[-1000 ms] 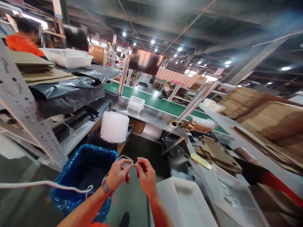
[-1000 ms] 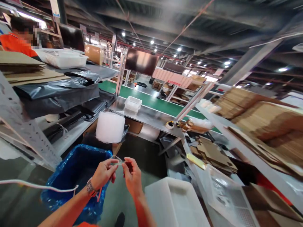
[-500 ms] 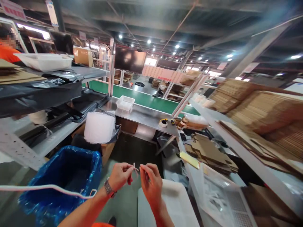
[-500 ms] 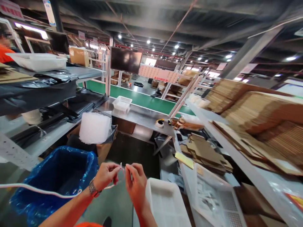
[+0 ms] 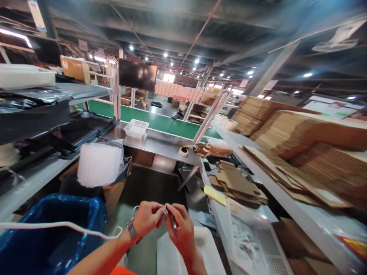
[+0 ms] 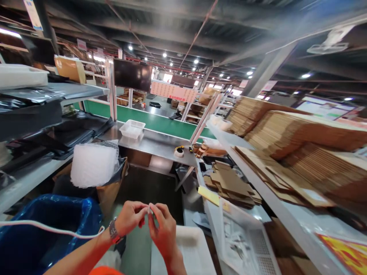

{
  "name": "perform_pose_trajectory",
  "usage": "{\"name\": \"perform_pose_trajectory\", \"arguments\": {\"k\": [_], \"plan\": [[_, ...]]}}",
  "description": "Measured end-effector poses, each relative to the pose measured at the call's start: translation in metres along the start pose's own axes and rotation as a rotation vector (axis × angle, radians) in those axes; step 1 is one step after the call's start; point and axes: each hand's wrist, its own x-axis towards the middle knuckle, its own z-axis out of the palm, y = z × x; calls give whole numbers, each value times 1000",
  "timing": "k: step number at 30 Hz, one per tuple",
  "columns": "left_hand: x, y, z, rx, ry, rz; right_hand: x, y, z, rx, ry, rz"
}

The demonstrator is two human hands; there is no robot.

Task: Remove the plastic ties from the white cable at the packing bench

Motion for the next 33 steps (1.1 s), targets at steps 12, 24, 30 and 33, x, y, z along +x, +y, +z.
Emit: {"name": "perform_pose_trajectory", "arguments": {"k": [12,24,30,33], "plan": [[166,-16,-13,-51,-134,-75,88,111,30,115,94,239],[319,1,-53,-102,-125,-142,184,237,91,134,-96,214],[395,2,-48,-121,-99,-231,222,322,106,203,-118,101],[441,5,-38,-107,-70,-262,242,373,110,218,-116,-9]]}}
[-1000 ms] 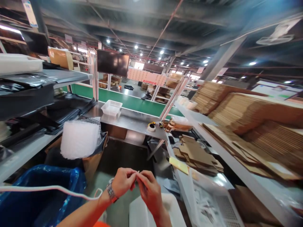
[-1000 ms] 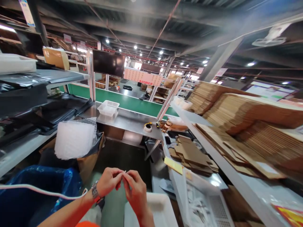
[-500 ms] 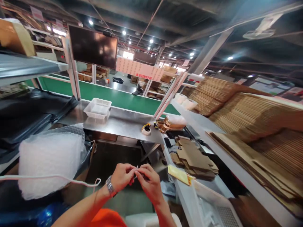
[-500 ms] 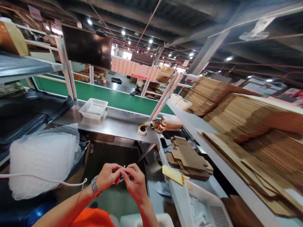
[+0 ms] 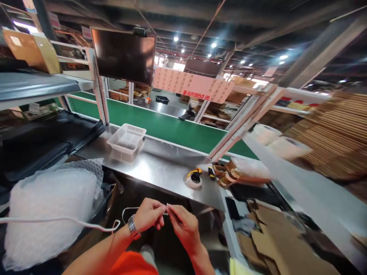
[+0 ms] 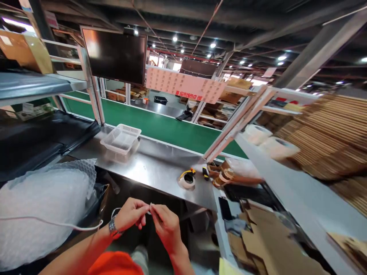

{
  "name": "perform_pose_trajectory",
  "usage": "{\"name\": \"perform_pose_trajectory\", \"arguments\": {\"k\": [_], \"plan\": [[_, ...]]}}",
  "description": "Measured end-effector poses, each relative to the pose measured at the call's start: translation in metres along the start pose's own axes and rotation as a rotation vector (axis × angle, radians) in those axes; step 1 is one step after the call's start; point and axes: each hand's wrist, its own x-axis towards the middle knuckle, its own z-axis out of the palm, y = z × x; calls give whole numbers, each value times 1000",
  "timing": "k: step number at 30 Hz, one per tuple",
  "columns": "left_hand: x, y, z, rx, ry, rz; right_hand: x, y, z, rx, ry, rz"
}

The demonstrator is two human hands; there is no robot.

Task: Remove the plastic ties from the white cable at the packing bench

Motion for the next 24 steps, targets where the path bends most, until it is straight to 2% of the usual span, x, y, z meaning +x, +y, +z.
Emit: {"name": "perform_pose_trajectory", "arguments": {"k": [4,9,13,19,21,24], "plan": [[56,24,19,4,55,-31,27,63,-22,18,-40,-137],[108,49,46,14,62,-101,48,121,-55,71,-102,-125],[142,53,61,39,50,-96,53,151,-72,132,-67,-42],[183,44,73,73,42,-44,58,183,-75,204,6,92],[193,43,70,127,100,-19,58,193,-77,210,55,126],[207,44,59,215,247,-35,59,207,-85,140,209,243]]}}
